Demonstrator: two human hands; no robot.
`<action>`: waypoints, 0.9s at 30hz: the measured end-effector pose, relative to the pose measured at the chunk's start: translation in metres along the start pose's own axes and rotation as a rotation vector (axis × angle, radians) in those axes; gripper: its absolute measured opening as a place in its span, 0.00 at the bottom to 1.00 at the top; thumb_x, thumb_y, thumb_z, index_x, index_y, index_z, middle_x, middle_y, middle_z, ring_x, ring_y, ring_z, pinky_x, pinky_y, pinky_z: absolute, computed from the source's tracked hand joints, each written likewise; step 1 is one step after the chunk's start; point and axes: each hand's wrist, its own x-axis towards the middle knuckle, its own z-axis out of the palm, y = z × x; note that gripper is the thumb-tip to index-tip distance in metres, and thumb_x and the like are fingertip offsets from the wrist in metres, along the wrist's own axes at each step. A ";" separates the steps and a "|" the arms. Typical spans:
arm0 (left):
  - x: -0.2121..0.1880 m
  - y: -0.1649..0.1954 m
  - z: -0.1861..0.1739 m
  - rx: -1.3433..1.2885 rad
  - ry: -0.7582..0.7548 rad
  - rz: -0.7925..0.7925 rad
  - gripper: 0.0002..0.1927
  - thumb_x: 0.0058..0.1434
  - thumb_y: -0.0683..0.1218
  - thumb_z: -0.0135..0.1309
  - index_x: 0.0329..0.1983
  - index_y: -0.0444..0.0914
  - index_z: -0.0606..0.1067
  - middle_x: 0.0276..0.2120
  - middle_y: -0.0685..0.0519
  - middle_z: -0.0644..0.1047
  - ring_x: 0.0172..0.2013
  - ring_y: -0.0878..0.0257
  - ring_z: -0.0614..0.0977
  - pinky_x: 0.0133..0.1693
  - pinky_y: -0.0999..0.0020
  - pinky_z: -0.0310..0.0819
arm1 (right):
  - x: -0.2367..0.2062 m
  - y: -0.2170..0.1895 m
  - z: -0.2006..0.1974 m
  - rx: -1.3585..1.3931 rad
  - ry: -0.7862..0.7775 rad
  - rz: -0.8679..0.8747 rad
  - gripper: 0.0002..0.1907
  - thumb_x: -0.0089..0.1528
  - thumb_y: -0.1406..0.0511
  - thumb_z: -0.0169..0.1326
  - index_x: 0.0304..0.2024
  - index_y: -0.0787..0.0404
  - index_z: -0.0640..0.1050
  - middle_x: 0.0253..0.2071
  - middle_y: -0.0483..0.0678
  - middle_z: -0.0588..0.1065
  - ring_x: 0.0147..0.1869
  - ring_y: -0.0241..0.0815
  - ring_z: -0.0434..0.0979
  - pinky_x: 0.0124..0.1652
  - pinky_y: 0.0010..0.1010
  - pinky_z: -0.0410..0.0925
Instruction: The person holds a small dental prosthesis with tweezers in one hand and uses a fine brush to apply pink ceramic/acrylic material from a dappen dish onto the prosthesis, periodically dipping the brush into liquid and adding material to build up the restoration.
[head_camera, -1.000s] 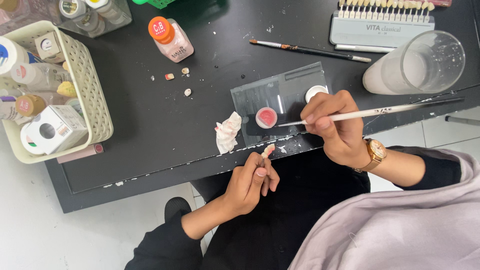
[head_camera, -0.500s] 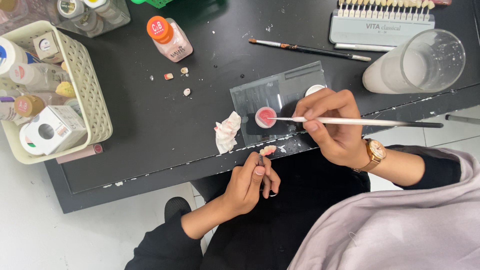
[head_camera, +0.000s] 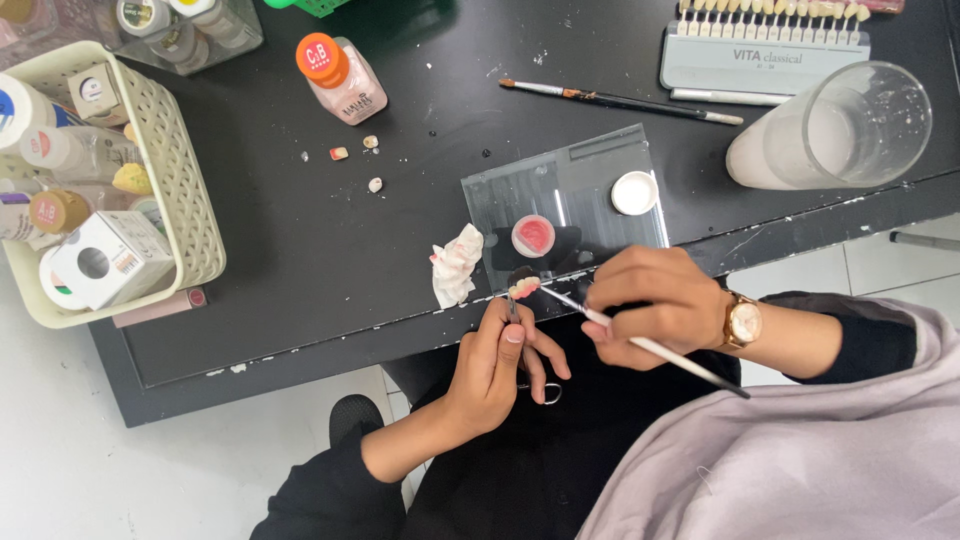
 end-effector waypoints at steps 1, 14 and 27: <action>0.000 0.000 0.000 -0.003 0.005 -0.004 0.18 0.80 0.54 0.27 0.43 0.35 0.59 0.31 0.42 0.81 0.19 0.66 0.78 0.25 0.77 0.71 | 0.002 0.002 0.000 -0.021 -0.023 -0.062 0.14 0.57 0.72 0.66 0.34 0.60 0.70 0.37 0.49 0.75 0.36 0.47 0.78 0.30 0.31 0.72; 0.001 0.002 0.001 0.060 0.007 0.016 0.19 0.80 0.54 0.26 0.43 0.36 0.60 0.31 0.42 0.82 0.19 0.66 0.79 0.24 0.77 0.72 | 0.006 0.003 0.007 -0.140 -0.063 -0.219 0.13 0.54 0.72 0.64 0.28 0.59 0.71 0.30 0.46 0.75 0.30 0.43 0.76 0.24 0.28 0.69; 0.001 0.001 0.001 0.062 0.010 0.023 0.18 0.80 0.53 0.26 0.42 0.36 0.60 0.31 0.43 0.82 0.19 0.66 0.79 0.24 0.77 0.72 | 0.006 0.002 0.006 -0.134 -0.066 -0.199 0.12 0.53 0.73 0.63 0.27 0.59 0.70 0.30 0.46 0.75 0.31 0.44 0.76 0.26 0.28 0.70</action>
